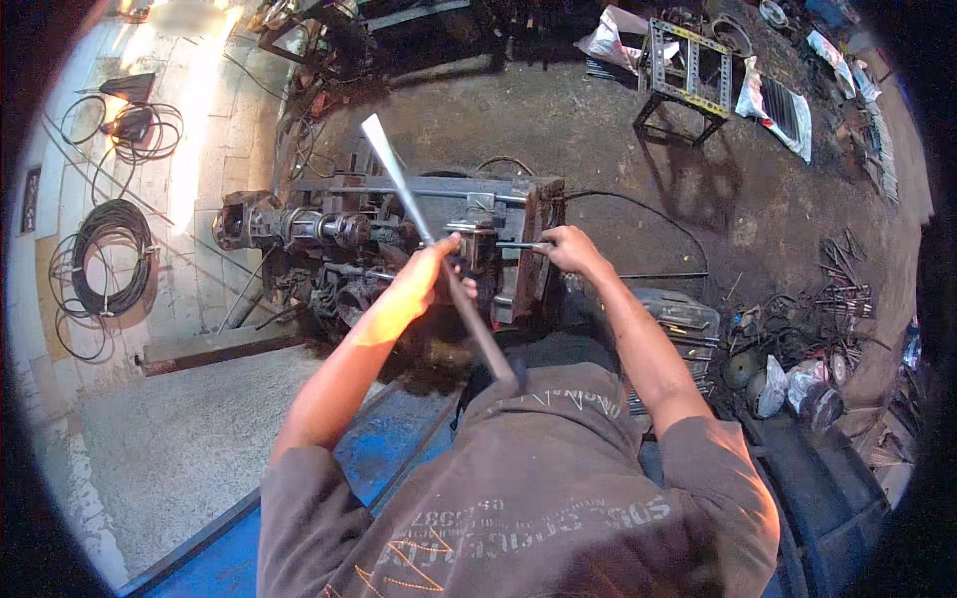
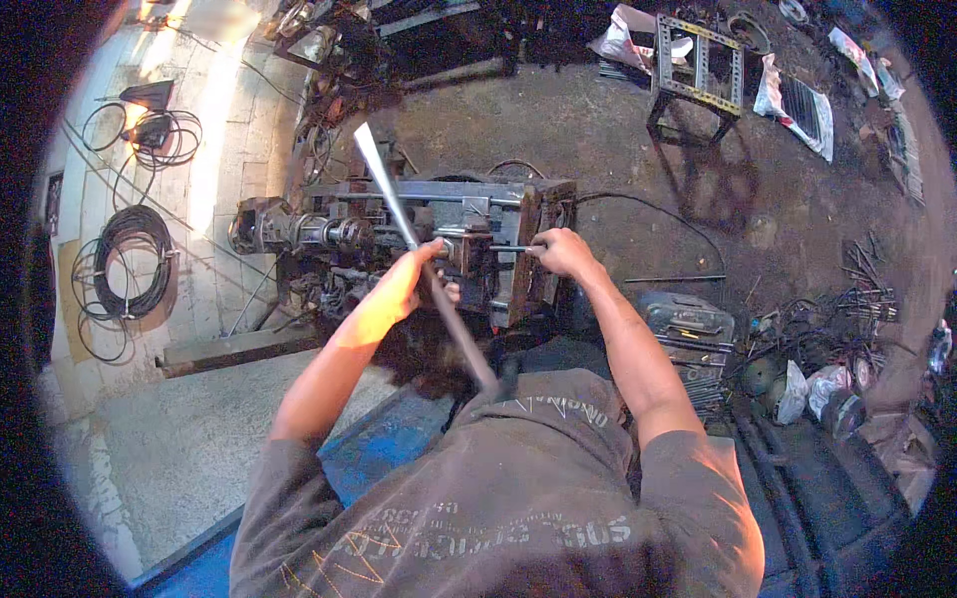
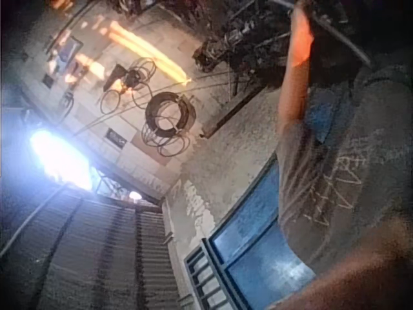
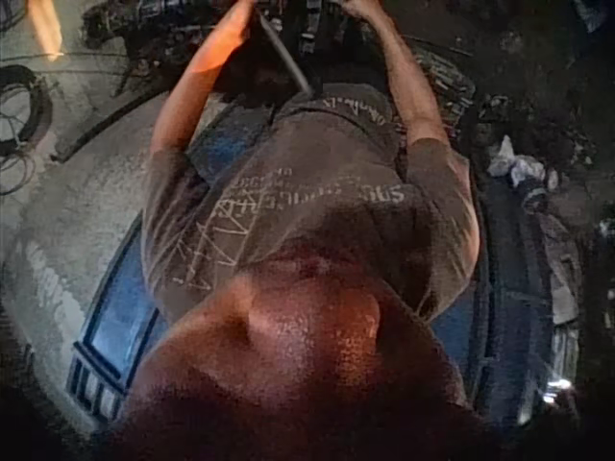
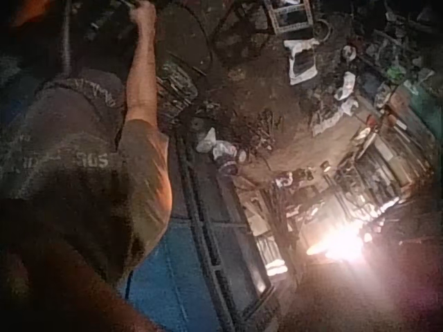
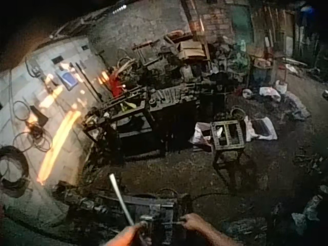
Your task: Manually bending metal rods using a specialized fabrication machine and a lever tool.
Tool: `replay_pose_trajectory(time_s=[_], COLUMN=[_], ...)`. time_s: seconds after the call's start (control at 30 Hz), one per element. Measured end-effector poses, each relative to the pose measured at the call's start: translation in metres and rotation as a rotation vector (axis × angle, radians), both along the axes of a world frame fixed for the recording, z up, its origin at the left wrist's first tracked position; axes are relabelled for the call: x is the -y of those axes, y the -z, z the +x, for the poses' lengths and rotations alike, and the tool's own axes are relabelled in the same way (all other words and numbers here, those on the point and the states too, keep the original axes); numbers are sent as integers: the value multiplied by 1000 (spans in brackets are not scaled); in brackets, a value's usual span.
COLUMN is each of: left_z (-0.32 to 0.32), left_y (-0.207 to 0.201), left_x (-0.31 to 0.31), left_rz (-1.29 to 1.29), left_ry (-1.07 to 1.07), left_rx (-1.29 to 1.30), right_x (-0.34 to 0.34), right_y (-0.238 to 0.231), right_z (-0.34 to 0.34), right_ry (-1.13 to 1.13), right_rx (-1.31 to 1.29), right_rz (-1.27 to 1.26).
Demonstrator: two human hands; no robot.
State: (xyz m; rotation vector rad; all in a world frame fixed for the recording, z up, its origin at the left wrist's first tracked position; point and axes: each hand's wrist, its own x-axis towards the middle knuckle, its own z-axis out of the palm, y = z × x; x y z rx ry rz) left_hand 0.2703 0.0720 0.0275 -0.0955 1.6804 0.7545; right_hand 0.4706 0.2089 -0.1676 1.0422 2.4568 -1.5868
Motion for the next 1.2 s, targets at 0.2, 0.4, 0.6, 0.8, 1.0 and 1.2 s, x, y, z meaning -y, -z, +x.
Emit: replay_pose_trajectory(time_s=[0.2, 0.4, 0.6, 0.8, 1.0, 1.2], left_z=[-2, 13, 12, -11, -4, -21], left_y=[1, -4, -11, 11, -53, -98], left_x=[4, -7, -20, 0, -67, -73], left_rz=[-111, -178, -181, 3, 482, 581], left_ry=[48, -123, -90, 277, 2057, 1718], left_rx=[33, 12, 52, -361, -1174, -1644], right_x=[-6, -5, -14, -15, -14, -1], right_y=[4, 9, 32, -6, 11, 36], right_z=[2, 0, 5, 5, 2, 6], right_ry=[-28, -34, -123, -24, -38, 54], right_rx=[-49, -68, -89, 2, -3, -292], right_rz=[-78, -16, -48, -81, -73, 130])
